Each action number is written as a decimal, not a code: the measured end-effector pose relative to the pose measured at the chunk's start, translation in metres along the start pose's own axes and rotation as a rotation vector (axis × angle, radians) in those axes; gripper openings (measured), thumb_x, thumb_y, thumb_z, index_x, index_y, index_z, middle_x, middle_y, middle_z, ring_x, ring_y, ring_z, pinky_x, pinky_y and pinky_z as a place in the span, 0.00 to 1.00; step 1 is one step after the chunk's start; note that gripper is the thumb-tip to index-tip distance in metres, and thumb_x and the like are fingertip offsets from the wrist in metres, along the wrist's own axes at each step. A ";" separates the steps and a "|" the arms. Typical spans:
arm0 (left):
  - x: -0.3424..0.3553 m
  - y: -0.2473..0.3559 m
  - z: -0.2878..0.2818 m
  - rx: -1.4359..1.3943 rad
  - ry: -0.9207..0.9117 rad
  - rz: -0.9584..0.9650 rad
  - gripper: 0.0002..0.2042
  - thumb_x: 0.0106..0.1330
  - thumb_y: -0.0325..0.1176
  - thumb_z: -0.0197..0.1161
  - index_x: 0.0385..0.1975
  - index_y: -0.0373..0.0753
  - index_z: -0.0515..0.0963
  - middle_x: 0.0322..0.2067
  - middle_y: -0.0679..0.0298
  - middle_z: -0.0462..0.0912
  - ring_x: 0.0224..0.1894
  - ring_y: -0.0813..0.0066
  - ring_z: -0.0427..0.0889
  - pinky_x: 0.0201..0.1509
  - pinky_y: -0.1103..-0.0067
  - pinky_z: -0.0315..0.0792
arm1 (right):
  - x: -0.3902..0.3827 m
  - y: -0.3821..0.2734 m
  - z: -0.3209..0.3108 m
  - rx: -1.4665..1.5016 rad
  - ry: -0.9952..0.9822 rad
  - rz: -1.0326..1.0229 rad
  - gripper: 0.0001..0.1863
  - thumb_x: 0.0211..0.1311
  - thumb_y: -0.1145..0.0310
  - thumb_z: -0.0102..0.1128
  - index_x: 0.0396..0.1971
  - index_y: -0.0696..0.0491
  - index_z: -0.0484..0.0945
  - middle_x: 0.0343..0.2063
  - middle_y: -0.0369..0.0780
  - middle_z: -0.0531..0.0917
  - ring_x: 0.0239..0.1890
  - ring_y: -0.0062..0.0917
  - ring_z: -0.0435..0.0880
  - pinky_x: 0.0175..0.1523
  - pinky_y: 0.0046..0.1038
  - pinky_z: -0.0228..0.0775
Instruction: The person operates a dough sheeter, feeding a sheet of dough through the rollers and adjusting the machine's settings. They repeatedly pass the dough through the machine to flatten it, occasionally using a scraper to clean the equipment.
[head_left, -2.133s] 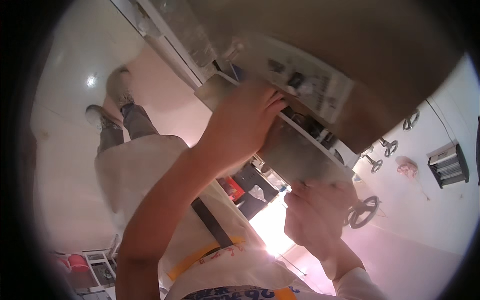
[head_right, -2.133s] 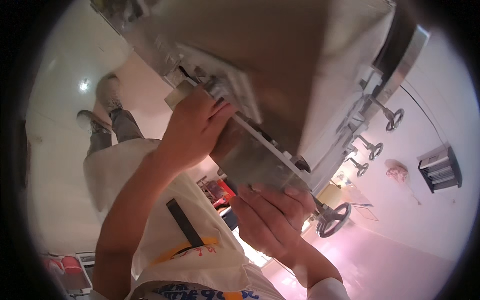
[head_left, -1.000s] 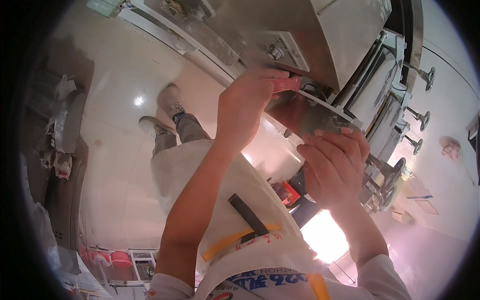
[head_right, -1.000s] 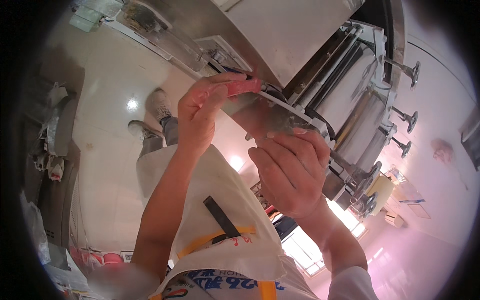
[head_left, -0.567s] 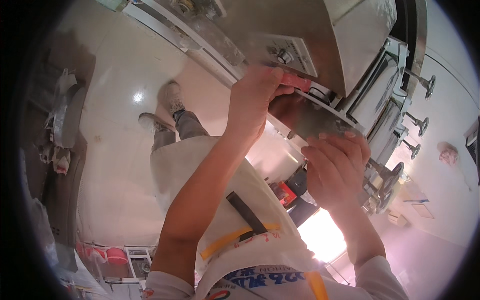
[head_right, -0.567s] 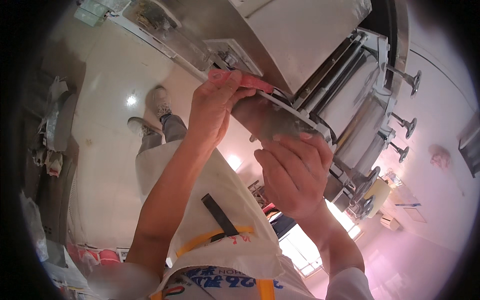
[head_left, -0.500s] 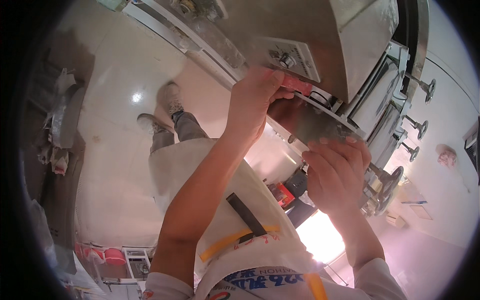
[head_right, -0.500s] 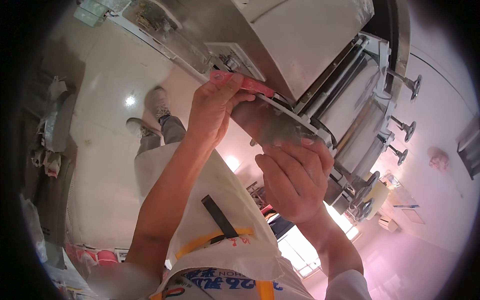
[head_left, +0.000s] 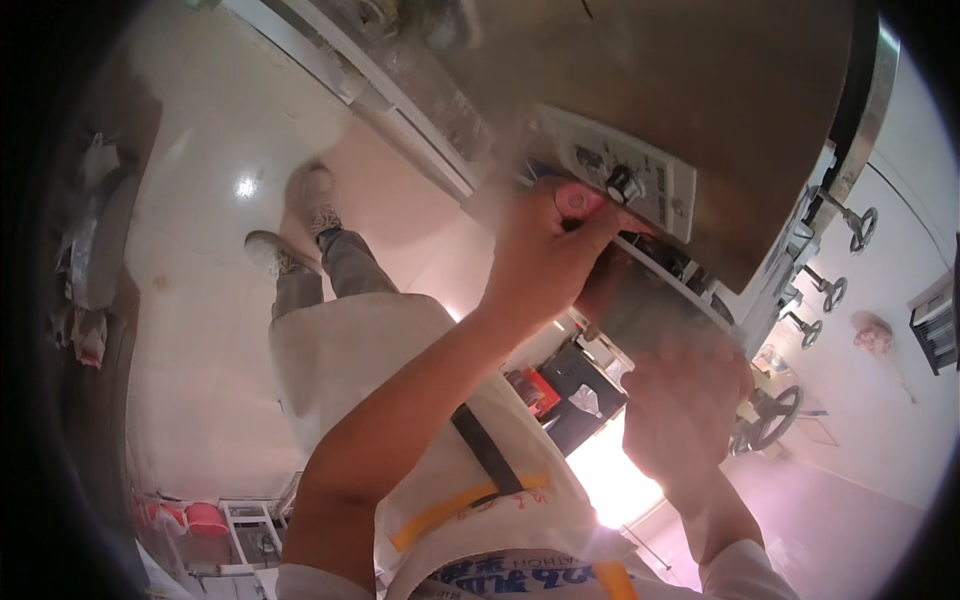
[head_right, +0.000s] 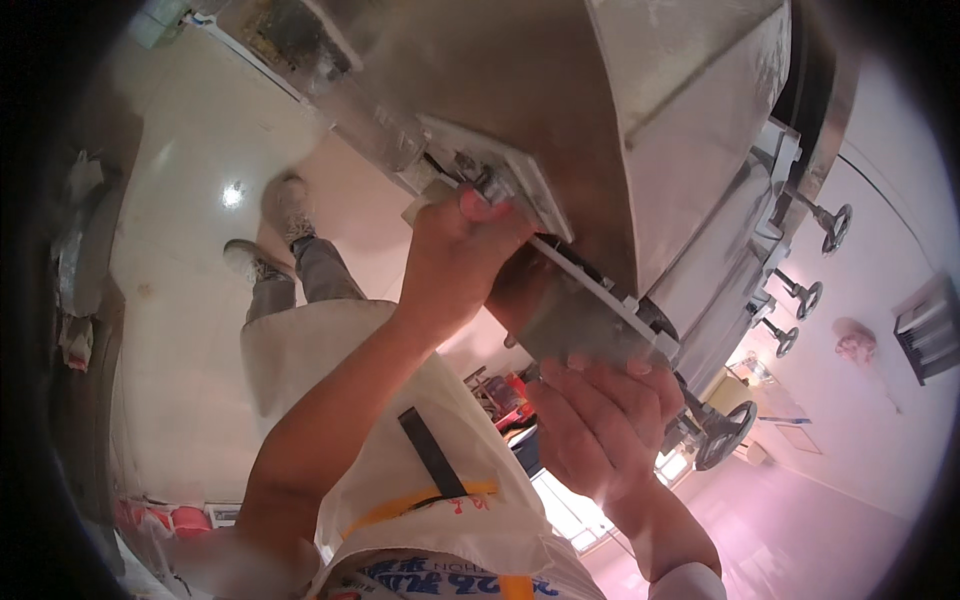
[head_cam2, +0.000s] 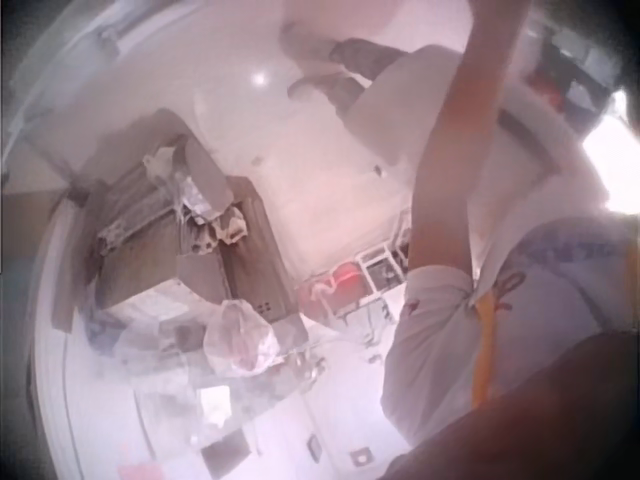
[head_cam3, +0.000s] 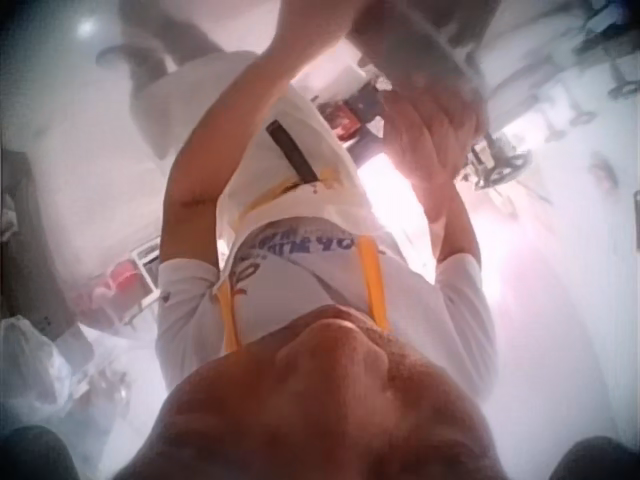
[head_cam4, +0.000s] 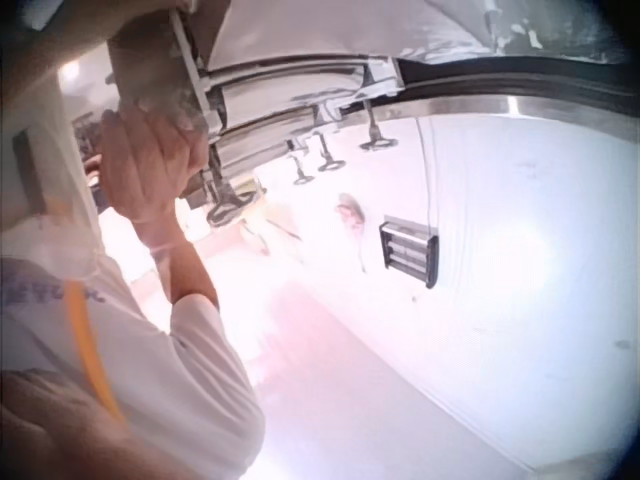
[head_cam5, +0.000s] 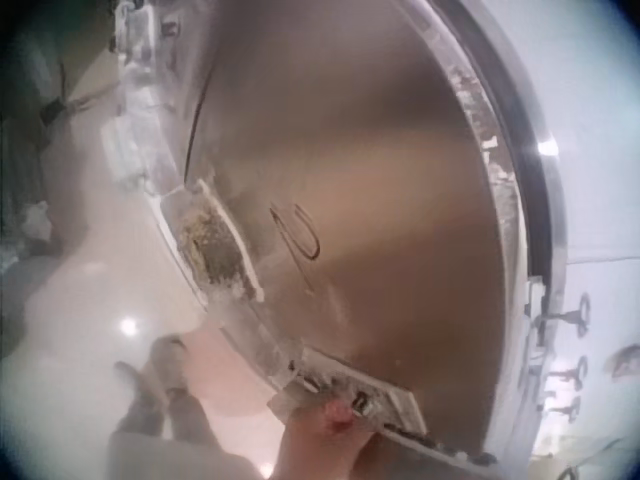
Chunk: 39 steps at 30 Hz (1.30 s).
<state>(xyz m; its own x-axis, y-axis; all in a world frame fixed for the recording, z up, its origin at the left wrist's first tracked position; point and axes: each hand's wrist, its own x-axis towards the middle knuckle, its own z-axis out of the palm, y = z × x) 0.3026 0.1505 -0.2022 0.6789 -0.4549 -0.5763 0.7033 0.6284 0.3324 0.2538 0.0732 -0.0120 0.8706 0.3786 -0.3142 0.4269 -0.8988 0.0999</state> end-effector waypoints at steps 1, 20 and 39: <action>-0.002 0.000 0.000 0.041 0.015 0.049 0.06 0.71 0.26 0.63 0.37 0.30 0.84 0.33 0.64 0.87 0.36 0.81 0.83 0.41 0.79 0.76 | 0.000 -0.001 -0.001 0.009 -0.016 0.013 0.12 0.52 0.75 0.69 0.35 0.43 0.85 0.40 0.28 0.88 0.45 0.23 0.83 0.62 0.36 0.64; 0.010 -0.016 -0.007 -0.048 0.219 0.046 0.10 0.67 0.32 0.64 0.42 0.32 0.83 0.32 0.56 0.89 0.34 0.73 0.86 0.41 0.78 0.76 | -0.010 0.003 -0.009 0.008 -0.159 0.034 0.13 0.53 0.74 0.73 0.37 0.40 0.85 0.42 0.26 0.89 0.48 0.20 0.83 0.63 0.32 0.61; 0.005 0.006 -0.005 -0.097 -0.088 -0.065 0.05 0.66 0.22 0.64 0.27 0.35 0.80 0.22 0.69 0.82 0.26 0.85 0.81 0.27 0.82 0.75 | 0.001 -0.003 -0.007 -0.083 -0.168 0.023 0.06 0.59 0.70 0.69 0.34 0.41 0.85 0.40 0.27 0.89 0.47 0.22 0.82 0.63 0.35 0.61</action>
<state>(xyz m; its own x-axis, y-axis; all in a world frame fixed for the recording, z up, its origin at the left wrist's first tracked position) 0.3086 0.1552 -0.2070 0.6516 -0.5475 -0.5250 0.7255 0.6520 0.2204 0.2551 0.0780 -0.0057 0.8303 0.3095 -0.4635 0.4321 -0.8827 0.1846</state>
